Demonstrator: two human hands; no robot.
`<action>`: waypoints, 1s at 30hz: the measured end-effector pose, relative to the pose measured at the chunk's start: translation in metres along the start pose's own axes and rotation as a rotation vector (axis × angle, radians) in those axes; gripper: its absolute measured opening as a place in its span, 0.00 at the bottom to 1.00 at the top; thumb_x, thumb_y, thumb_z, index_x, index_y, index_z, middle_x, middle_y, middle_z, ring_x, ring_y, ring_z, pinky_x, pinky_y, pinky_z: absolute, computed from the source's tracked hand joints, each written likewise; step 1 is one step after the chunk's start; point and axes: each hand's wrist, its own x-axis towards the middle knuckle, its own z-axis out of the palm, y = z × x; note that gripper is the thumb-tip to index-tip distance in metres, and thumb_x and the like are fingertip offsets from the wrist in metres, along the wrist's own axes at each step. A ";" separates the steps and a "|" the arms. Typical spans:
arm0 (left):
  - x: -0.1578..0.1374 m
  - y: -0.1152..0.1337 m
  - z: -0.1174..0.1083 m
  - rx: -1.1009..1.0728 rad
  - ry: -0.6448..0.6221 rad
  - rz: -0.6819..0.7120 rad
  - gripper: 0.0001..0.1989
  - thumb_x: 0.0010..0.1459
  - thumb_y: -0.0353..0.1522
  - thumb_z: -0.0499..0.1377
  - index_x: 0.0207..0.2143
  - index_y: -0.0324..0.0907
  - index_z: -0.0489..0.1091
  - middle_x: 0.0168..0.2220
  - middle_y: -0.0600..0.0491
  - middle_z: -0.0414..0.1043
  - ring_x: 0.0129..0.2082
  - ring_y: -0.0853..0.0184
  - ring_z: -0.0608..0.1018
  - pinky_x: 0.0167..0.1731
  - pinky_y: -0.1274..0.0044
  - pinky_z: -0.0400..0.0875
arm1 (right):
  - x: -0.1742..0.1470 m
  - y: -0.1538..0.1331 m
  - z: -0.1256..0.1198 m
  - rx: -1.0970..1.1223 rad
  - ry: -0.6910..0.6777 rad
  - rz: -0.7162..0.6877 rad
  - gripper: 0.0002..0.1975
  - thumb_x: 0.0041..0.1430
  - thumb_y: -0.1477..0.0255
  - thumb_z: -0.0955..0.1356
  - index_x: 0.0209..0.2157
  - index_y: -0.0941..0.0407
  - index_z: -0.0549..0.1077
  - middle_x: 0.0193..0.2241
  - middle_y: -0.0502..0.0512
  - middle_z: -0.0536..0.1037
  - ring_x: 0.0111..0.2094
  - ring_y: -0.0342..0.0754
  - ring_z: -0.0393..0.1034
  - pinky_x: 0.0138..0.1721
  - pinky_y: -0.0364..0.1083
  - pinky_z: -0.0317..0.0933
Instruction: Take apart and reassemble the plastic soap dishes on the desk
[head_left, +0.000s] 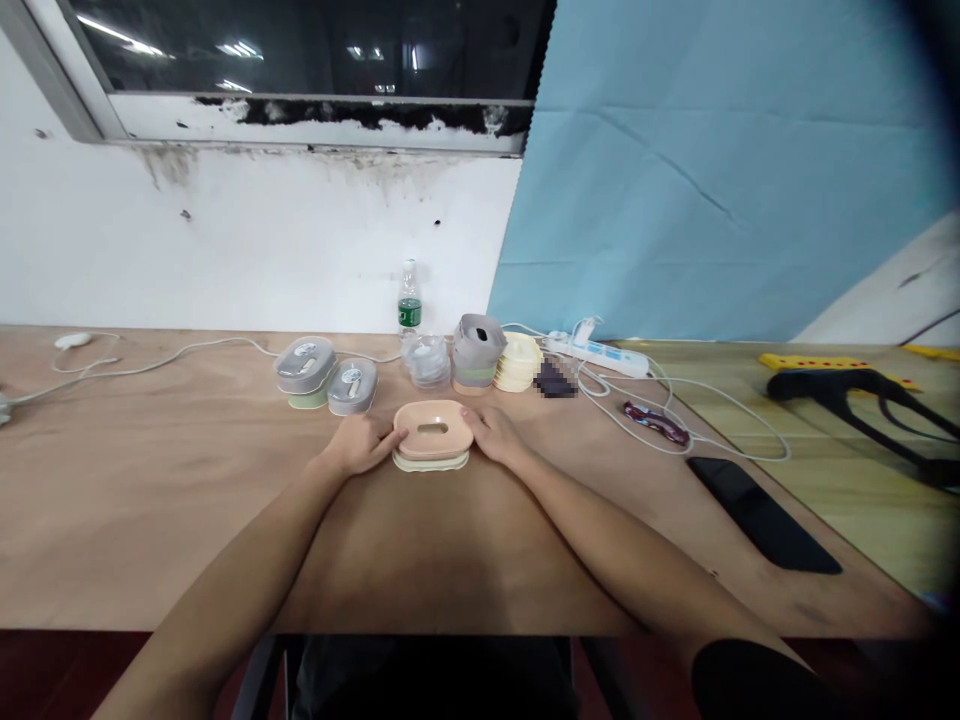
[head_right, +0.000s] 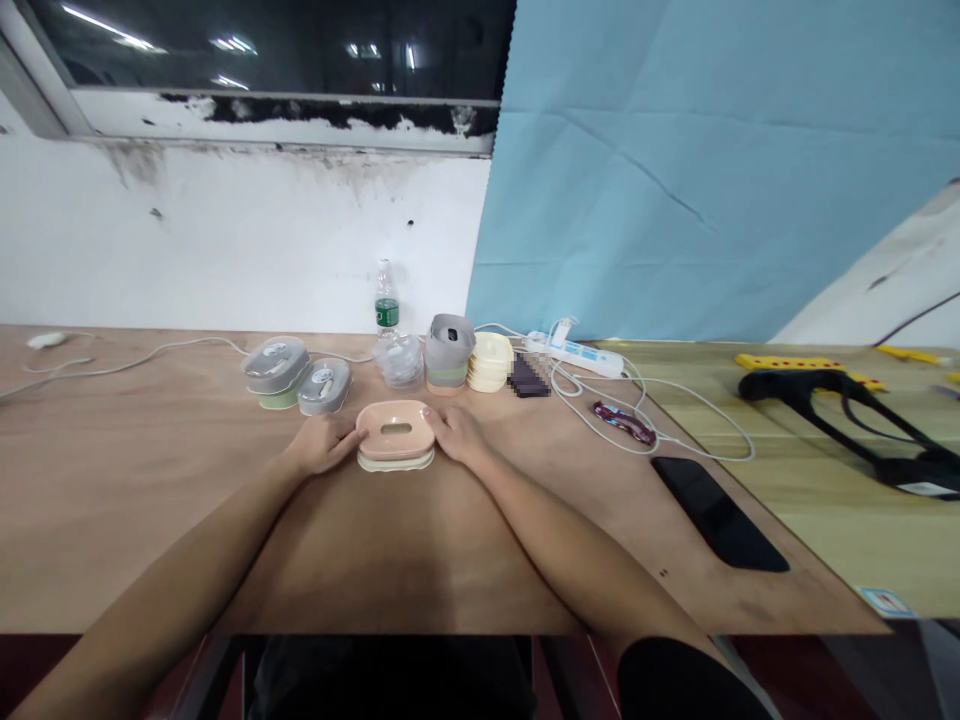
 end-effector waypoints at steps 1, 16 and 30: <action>0.000 0.000 0.000 -0.005 -0.016 0.004 0.28 0.66 0.44 0.41 0.19 0.40 0.64 0.20 0.51 0.69 0.21 0.69 0.66 0.23 0.75 0.50 | 0.000 0.001 0.000 -0.025 -0.017 0.005 0.31 0.64 0.53 0.54 0.13 0.56 0.63 0.14 0.51 0.66 0.19 0.44 0.60 0.22 0.44 0.44; 0.001 -0.003 0.005 -0.058 -0.164 -0.151 0.30 0.62 0.50 0.42 0.18 0.41 0.65 0.20 0.53 0.68 0.20 0.71 0.65 0.23 0.76 0.50 | 0.003 0.000 0.005 -0.280 -0.145 -0.019 0.24 0.63 0.61 0.58 0.19 0.56 0.72 0.20 0.53 0.75 0.20 0.42 0.60 0.23 0.44 0.40; 0.002 -0.008 0.004 -0.134 -0.090 -0.194 0.29 0.61 0.53 0.43 0.18 0.41 0.61 0.18 0.56 0.62 0.19 0.71 0.63 0.22 0.76 0.48 | 0.023 -0.029 -0.009 -0.231 0.311 -0.097 0.21 0.60 0.58 0.62 0.20 0.56 0.68 0.20 0.51 0.71 0.24 0.43 0.61 0.26 0.43 0.46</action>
